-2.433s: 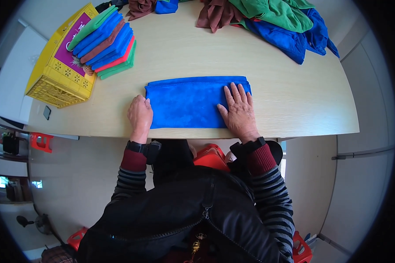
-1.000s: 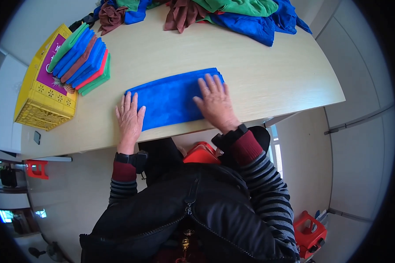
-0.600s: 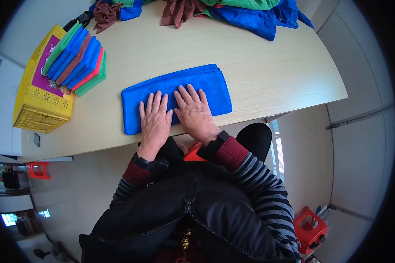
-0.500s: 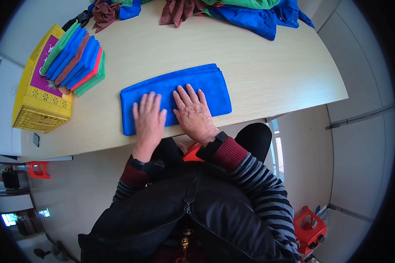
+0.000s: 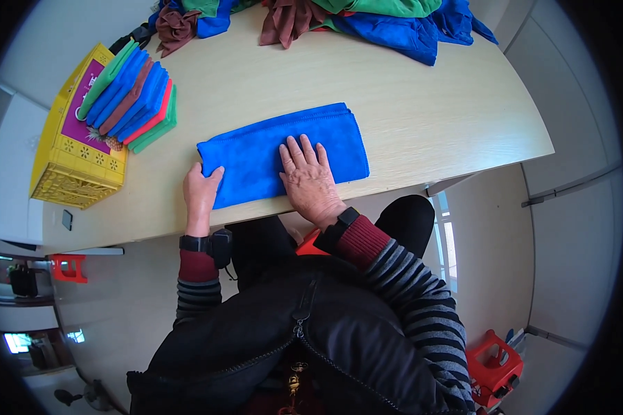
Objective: The person folds a green cloth by hand and places it on a stack before spreading out and folding a blue cloth into a square.
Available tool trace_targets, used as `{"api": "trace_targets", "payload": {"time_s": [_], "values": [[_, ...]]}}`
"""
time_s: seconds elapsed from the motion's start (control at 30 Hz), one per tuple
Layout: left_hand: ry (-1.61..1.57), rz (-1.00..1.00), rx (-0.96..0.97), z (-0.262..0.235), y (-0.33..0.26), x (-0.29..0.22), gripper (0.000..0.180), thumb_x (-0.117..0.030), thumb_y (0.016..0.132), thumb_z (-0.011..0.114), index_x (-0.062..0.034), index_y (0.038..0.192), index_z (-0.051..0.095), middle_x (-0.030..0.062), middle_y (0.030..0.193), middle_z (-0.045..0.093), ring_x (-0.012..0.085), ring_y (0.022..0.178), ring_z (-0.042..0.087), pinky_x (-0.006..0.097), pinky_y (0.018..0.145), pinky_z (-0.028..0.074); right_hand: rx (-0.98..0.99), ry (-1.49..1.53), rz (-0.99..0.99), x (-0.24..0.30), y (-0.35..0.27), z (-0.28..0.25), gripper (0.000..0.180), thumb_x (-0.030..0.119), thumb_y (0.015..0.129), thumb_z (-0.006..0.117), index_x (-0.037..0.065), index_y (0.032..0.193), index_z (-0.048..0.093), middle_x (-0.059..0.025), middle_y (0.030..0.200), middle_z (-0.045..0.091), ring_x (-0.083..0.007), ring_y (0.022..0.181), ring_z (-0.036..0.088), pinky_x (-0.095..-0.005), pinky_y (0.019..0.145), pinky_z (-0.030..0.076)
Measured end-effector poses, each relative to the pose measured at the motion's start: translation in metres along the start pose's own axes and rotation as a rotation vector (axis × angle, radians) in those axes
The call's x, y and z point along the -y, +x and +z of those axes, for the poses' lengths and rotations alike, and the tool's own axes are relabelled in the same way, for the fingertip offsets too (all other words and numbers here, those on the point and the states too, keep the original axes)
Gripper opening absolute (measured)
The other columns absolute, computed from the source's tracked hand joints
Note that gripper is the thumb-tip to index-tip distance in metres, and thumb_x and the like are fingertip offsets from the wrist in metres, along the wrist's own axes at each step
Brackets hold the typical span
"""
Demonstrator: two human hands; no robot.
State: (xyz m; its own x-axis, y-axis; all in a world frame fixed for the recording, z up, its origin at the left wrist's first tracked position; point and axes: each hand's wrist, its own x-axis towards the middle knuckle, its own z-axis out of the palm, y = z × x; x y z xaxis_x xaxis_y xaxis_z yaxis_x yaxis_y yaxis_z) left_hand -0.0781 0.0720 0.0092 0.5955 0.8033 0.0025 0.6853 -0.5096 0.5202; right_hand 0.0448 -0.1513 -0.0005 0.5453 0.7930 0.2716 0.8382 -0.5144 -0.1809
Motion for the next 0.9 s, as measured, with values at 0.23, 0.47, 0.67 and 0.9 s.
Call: {"api": "trace_targets", "payload": {"time_s": [0.23,0.47,0.67,0.9], "values": [[-1.169,-0.098,0.407,-0.016,0.000,0.018,0.035,-0.014,0.092,0.071,0.0015,0.122,0.064,0.0136,0.117,0.071,0.0251,0.103,0.070,0.042,0.092,0.056,-0.020,-0.121,-0.046,0.004,0.001,-0.002,0.056,0.028,0.103,0.051,0.008,0.154,0.040,-0.0153,0.163,0.032,-0.0358,0.151,0.028,-0.0538,0.123,0.019],[-1.328,-0.080,0.411,-0.018,-0.001,0.035,0.040,-0.015,0.092,0.072,0.0010,0.128,0.062,0.0127,0.121,0.069,0.0235,0.110,0.067,0.041,0.097,0.054,-0.050,-0.113,-0.135,0.004,0.012,-0.003,0.059,0.031,0.100,0.055,0.007,0.152,0.042,-0.0164,0.162,0.033,-0.0355,0.151,0.028,-0.0550,0.122,0.020],[-1.321,-0.065,0.361,-0.024,0.003,0.045,0.042,-0.019,0.092,0.072,0.0004,0.127,0.063,0.0100,0.119,0.070,0.0203,0.109,0.066,0.038,0.096,0.053,0.024,0.065,-0.241,0.008,-0.018,-0.020,0.065,0.037,0.096,0.061,0.002,0.149,0.045,-0.0171,0.159,0.038,-0.0350,0.150,0.030,-0.0545,0.123,0.021],[-1.366,-0.084,0.423,-0.043,0.005,0.020,0.039,-0.020,0.093,0.072,0.0002,0.125,0.063,0.0090,0.118,0.069,0.0187,0.104,0.067,0.034,0.092,0.054,0.050,-0.009,-0.351,0.015,-0.038,-0.013,0.074,0.044,0.094,0.063,-0.001,0.149,0.043,-0.0172,0.157,0.040,-0.0341,0.149,0.031,-0.0531,0.123,0.021]]}}
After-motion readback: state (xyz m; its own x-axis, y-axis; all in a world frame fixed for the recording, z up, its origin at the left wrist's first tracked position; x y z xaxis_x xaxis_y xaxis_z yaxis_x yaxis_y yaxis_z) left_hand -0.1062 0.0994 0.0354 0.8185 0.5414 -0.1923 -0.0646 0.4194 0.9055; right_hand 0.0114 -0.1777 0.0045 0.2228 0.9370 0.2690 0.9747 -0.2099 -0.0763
